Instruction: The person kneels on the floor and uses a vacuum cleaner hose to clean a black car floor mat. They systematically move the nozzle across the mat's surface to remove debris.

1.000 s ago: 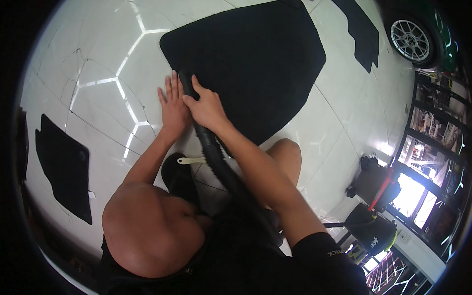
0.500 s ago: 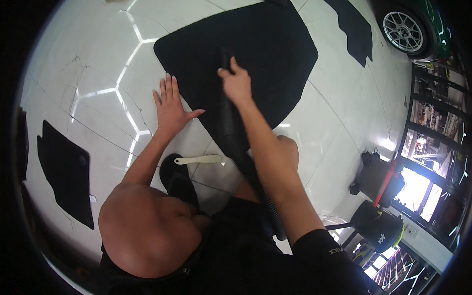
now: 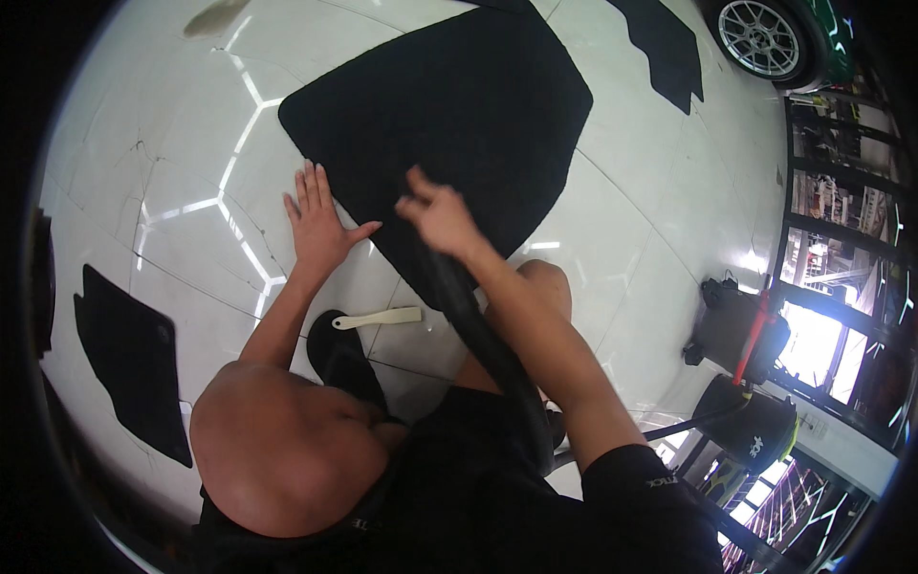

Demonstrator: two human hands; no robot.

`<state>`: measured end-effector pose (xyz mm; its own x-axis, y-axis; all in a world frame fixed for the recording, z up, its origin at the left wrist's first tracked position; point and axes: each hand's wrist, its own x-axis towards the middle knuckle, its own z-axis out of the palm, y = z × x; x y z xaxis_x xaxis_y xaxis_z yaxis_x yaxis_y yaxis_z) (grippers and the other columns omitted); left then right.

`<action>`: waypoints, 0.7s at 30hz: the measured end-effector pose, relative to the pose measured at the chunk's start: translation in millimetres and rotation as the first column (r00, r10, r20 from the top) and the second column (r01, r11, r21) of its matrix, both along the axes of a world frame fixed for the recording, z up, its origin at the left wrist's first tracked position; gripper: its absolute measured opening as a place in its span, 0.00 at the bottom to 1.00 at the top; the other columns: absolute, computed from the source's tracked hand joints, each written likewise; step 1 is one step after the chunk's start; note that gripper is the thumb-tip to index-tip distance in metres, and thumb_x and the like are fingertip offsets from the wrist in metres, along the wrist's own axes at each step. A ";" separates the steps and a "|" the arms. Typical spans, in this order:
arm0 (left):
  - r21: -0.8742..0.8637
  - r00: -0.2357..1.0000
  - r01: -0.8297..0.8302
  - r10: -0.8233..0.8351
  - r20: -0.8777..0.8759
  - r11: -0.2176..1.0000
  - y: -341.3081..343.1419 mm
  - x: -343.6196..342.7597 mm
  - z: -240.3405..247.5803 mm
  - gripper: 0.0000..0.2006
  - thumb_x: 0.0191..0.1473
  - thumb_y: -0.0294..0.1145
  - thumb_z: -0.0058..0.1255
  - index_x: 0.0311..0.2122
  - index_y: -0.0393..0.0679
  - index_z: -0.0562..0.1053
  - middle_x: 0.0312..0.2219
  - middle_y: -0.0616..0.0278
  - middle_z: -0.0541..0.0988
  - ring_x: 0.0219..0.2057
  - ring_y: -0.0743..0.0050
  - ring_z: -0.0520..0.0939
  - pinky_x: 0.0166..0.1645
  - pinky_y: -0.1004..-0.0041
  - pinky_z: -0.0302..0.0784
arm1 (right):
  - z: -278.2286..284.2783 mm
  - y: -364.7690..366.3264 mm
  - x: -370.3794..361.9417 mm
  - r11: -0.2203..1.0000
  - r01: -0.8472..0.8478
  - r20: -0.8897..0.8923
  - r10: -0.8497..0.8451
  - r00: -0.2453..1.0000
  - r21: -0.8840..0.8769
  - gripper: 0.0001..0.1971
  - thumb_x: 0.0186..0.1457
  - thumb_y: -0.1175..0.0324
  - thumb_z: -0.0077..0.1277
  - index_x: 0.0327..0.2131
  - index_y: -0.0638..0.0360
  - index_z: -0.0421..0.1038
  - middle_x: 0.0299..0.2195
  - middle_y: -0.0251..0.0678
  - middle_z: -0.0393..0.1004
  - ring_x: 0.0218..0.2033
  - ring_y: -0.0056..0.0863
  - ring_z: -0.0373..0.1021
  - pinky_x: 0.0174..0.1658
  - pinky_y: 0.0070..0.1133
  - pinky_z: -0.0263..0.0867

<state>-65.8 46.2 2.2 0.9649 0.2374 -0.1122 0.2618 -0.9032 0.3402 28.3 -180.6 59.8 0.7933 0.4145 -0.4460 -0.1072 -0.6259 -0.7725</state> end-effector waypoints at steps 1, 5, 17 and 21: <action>-0.005 1.000 0.003 -0.003 -0.006 1.000 0.3 -0.2 1.9 0.75 0.42 0.79 0.66 0.78 0.30 0.44 0.79 0.42 0.46 0.81 0.41 0.45 0.78 0.33 0.41 | 14.1 3.2 -16.4 0.986 -0.164 -0.103 0.165 0.981 0.011 0.36 0.65 0.60 0.61 0.70 0.70 0.64 0.74 0.50 0.63 0.77 0.39 0.57 0.77 0.27 0.50; -0.043 0.999 0.031 -0.029 0.031 0.999 -9.4 9.7 6.4 0.75 0.43 0.78 0.67 0.79 0.31 0.44 0.79 0.42 0.46 0.81 0.41 0.46 0.78 0.32 0.41 | 18.3 -55.7 32.9 0.992 0.127 0.037 -0.128 0.991 0.023 0.35 0.65 0.60 0.59 0.69 0.70 0.66 0.71 0.53 0.66 0.71 0.44 0.68 0.73 0.31 0.61; -0.059 0.999 0.028 -0.026 0.028 0.998 -3.6 2.7 2.5 0.74 0.43 0.77 0.68 0.79 0.32 0.43 0.79 0.39 0.46 0.81 0.43 0.45 0.78 0.33 0.40 | 18.0 -56.5 24.0 0.963 0.263 -0.108 -0.256 0.961 0.061 0.36 0.65 0.61 0.60 0.71 0.67 0.64 0.70 0.56 0.66 0.71 0.42 0.64 0.73 0.28 0.59; -0.038 0.999 0.035 -0.035 0.008 0.999 -16.9 14.0 6.0 0.75 0.43 0.77 0.68 0.78 0.30 0.43 0.79 0.39 0.46 0.81 0.43 0.45 0.79 0.34 0.39 | 1.2 -80.6 44.3 0.861 0.506 0.208 -0.486 0.849 -0.051 0.37 0.63 0.61 0.59 0.72 0.67 0.63 0.57 0.60 0.80 0.58 0.48 0.80 0.63 0.31 0.72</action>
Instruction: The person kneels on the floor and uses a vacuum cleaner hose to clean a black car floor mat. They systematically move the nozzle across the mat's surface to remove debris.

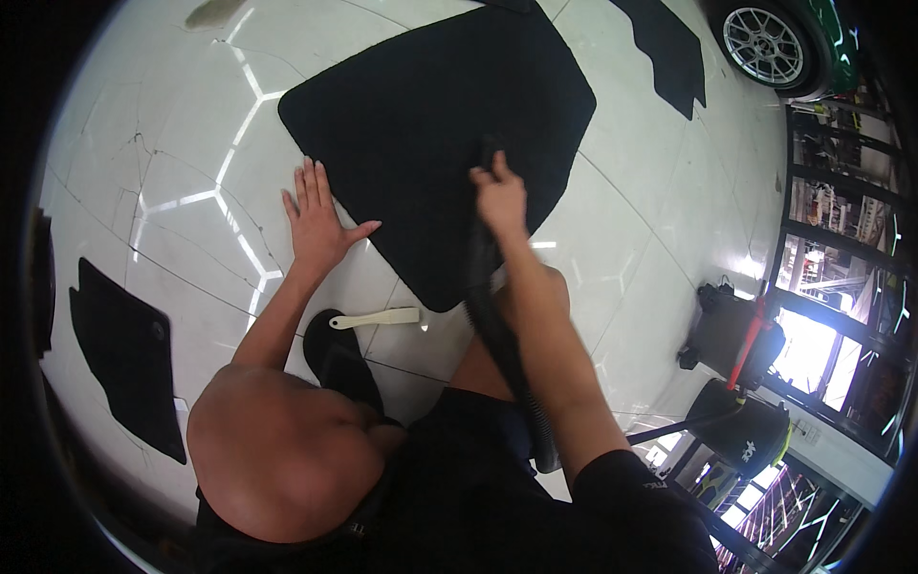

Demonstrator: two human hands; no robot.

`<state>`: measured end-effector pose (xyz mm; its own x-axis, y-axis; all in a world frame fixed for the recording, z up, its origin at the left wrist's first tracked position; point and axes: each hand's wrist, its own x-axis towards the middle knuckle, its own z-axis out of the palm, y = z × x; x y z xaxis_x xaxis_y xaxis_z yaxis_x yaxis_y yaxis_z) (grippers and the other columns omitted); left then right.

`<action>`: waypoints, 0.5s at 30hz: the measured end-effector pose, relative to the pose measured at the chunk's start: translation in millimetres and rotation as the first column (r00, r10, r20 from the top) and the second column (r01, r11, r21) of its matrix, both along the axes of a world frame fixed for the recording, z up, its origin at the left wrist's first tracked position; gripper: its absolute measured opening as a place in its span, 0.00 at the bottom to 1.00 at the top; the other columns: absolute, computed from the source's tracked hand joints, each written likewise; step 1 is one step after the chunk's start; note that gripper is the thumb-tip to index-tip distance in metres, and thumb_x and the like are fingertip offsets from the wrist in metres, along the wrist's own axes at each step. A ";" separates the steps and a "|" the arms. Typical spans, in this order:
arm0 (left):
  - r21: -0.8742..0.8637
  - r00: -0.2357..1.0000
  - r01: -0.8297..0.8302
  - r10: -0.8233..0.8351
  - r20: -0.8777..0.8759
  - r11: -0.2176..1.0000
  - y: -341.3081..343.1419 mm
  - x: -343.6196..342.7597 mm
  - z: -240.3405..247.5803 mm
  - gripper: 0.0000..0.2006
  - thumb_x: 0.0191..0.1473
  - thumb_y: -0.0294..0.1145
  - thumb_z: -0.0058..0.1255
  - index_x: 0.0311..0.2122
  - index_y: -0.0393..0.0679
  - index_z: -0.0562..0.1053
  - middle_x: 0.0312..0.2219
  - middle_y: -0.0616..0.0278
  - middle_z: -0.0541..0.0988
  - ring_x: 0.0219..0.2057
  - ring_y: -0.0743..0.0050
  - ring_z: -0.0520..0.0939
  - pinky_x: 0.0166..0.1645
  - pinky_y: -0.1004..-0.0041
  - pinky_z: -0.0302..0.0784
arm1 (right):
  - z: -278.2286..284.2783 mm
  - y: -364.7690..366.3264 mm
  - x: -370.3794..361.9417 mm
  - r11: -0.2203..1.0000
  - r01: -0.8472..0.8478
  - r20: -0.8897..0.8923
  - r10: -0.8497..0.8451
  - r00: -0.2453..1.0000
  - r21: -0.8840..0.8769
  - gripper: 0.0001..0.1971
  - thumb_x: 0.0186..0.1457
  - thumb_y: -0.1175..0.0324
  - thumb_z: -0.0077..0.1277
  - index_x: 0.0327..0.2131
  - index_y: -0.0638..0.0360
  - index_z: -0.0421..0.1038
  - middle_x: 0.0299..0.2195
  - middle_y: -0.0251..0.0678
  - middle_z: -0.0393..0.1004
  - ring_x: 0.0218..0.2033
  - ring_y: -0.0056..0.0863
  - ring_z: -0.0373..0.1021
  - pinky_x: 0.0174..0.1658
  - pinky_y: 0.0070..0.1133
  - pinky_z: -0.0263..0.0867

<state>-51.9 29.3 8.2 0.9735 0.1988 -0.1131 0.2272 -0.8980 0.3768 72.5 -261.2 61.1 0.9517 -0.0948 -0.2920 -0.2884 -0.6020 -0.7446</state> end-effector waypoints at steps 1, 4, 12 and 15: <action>0.028 1.000 -0.016 0.016 -0.008 0.999 5.0 -2.4 -2.2 0.75 0.43 0.77 0.68 0.78 0.30 0.43 0.79 0.39 0.46 0.81 0.43 0.45 0.79 0.34 0.39 | -5.7 29.8 -12.4 0.990 -0.088 0.010 0.090 0.996 -0.110 0.37 0.63 0.59 0.59 0.72 0.66 0.63 0.57 0.63 0.79 0.59 0.52 0.78 0.64 0.32 0.70; 0.034 1.000 -0.023 0.024 -0.012 0.999 14.4 -12.2 -3.3 0.74 0.44 0.77 0.67 0.78 0.29 0.43 0.79 0.39 0.46 0.81 0.44 0.44 0.79 0.36 0.38 | 10.2 95.9 -48.8 0.968 -0.227 -0.108 0.215 0.971 -0.106 0.38 0.62 0.58 0.60 0.72 0.62 0.63 0.57 0.66 0.78 0.64 0.57 0.73 0.68 0.28 0.64; -0.048 0.999 -0.003 0.005 0.042 0.999 9.7 -5.6 -1.7 0.74 0.43 0.73 0.70 0.78 0.30 0.43 0.79 0.40 0.45 0.81 0.46 0.44 0.80 0.38 0.38 | 26.0 30.6 9.3 0.881 0.204 -0.326 -0.061 0.944 0.426 0.37 0.65 0.61 0.59 0.74 0.59 0.61 0.54 0.50 0.82 0.30 0.33 0.82 0.23 0.26 0.77; -0.008 1.000 -0.013 0.013 -0.016 1.000 5.7 -4.3 1.6 0.73 0.44 0.73 0.69 0.78 0.30 0.43 0.79 0.40 0.44 0.81 0.46 0.44 0.80 0.38 0.37 | -4.5 99.7 -32.1 0.949 -0.176 -0.083 0.204 0.975 0.261 0.38 0.64 0.61 0.59 0.74 0.63 0.60 0.62 0.55 0.77 0.51 0.44 0.82 0.49 0.31 0.78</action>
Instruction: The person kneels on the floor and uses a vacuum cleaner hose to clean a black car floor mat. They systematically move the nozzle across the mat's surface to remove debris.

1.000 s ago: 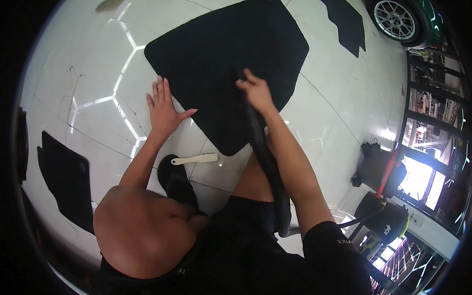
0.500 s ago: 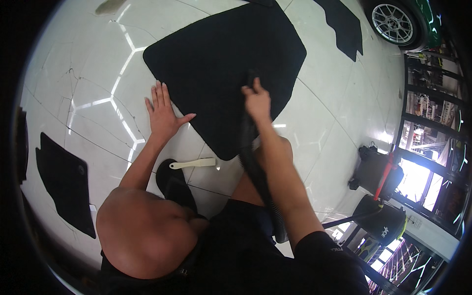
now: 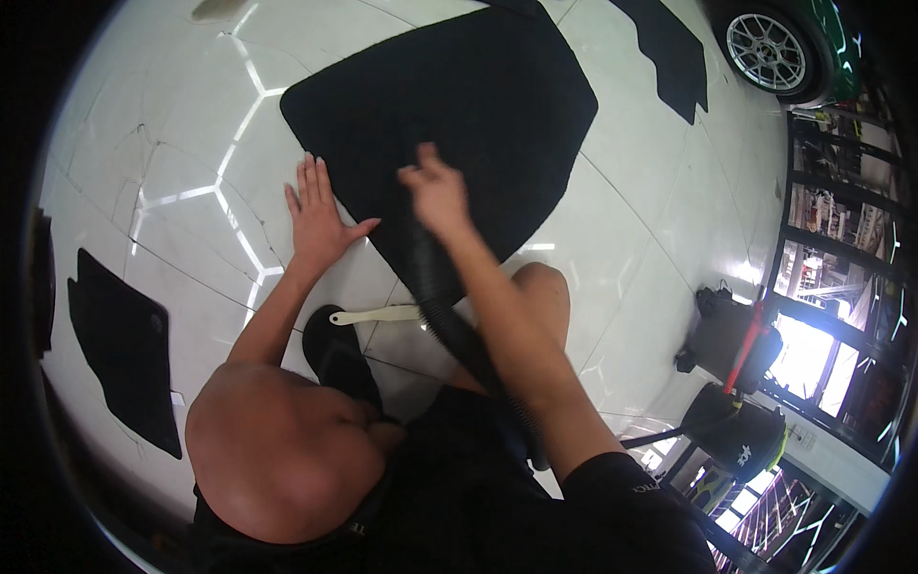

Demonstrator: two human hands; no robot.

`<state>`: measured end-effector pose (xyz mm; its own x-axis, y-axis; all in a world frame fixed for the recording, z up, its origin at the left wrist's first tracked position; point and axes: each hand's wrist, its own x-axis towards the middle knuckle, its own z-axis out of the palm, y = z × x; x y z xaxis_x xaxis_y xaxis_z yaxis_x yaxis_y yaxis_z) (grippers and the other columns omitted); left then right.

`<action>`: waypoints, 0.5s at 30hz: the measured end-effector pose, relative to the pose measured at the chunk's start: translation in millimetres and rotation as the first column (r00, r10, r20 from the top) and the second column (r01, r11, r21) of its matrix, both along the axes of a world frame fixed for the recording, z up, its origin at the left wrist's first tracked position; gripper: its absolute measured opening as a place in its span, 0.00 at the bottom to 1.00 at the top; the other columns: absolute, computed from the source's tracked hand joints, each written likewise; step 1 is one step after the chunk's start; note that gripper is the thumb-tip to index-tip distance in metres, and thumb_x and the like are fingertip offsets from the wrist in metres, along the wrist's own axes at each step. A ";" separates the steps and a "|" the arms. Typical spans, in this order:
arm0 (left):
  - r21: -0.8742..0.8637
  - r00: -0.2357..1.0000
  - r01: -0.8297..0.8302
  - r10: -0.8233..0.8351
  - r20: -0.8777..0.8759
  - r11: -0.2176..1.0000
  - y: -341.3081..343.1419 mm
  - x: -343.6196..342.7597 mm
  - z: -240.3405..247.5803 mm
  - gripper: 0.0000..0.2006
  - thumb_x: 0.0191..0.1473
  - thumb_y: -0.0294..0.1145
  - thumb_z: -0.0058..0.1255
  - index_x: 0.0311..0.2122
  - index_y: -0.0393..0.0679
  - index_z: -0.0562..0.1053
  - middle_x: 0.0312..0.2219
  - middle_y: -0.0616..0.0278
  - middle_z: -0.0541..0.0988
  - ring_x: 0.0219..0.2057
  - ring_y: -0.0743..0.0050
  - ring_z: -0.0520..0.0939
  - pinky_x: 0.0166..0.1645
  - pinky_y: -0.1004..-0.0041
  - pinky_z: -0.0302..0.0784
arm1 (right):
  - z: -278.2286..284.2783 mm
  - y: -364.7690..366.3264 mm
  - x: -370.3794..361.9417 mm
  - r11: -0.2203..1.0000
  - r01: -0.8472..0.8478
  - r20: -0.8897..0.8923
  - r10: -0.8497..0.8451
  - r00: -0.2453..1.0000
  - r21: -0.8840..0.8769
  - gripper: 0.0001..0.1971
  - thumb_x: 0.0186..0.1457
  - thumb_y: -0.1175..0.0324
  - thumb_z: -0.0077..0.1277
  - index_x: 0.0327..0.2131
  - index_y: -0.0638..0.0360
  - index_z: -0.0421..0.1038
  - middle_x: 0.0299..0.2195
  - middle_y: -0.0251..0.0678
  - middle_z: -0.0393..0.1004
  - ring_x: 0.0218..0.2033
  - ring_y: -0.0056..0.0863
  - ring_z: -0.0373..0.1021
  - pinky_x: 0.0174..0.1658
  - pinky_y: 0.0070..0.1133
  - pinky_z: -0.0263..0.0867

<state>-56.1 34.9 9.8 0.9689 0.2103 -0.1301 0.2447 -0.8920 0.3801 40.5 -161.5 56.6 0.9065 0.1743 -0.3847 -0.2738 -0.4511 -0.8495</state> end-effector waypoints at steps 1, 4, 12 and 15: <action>0.015 1.000 0.020 -0.020 0.007 1.000 -2.4 1.8 -2.8 0.73 0.44 0.73 0.69 0.78 0.29 0.44 0.79 0.39 0.44 0.81 0.45 0.43 0.80 0.38 0.37 | -18.8 15.3 -13.9 0.975 -0.162 0.171 0.188 0.967 -0.153 0.38 0.64 0.62 0.59 0.73 0.67 0.61 0.62 0.56 0.77 0.55 0.46 0.81 0.61 0.33 0.75; 0.019 0.999 0.025 -0.026 0.026 1.000 22.9 -13.1 -13.9 0.72 0.45 0.73 0.69 0.78 0.28 0.45 0.79 0.38 0.44 0.81 0.43 0.42 0.80 0.37 0.37 | 16.4 62.7 -34.7 0.954 -0.267 -0.054 0.262 0.964 -0.138 0.36 0.61 0.60 0.62 0.70 0.62 0.67 0.66 0.58 0.71 0.67 0.47 0.72 0.69 0.29 0.65; -0.026 0.999 0.031 -0.030 0.042 0.999 9.5 -6.7 -11.2 0.71 0.45 0.72 0.68 0.78 0.29 0.45 0.79 0.39 0.45 0.81 0.43 0.42 0.79 0.36 0.37 | 5.6 48.0 -21.5 0.969 -0.191 0.113 0.209 0.971 -0.156 0.37 0.62 0.59 0.60 0.70 0.70 0.65 0.65 0.65 0.69 0.69 0.53 0.67 0.71 0.33 0.62; 0.335 0.995 0.081 -0.095 0.024 0.939 32.8 -23.3 -36.8 0.71 0.46 0.74 0.66 0.78 0.28 0.46 0.79 0.38 0.45 0.81 0.43 0.42 0.79 0.36 0.37 | 19.6 79.3 -41.5 0.890 -0.451 -0.070 0.446 0.892 -0.070 0.37 0.61 0.59 0.62 0.69 0.68 0.66 0.67 0.63 0.68 0.73 0.51 0.63 0.74 0.32 0.58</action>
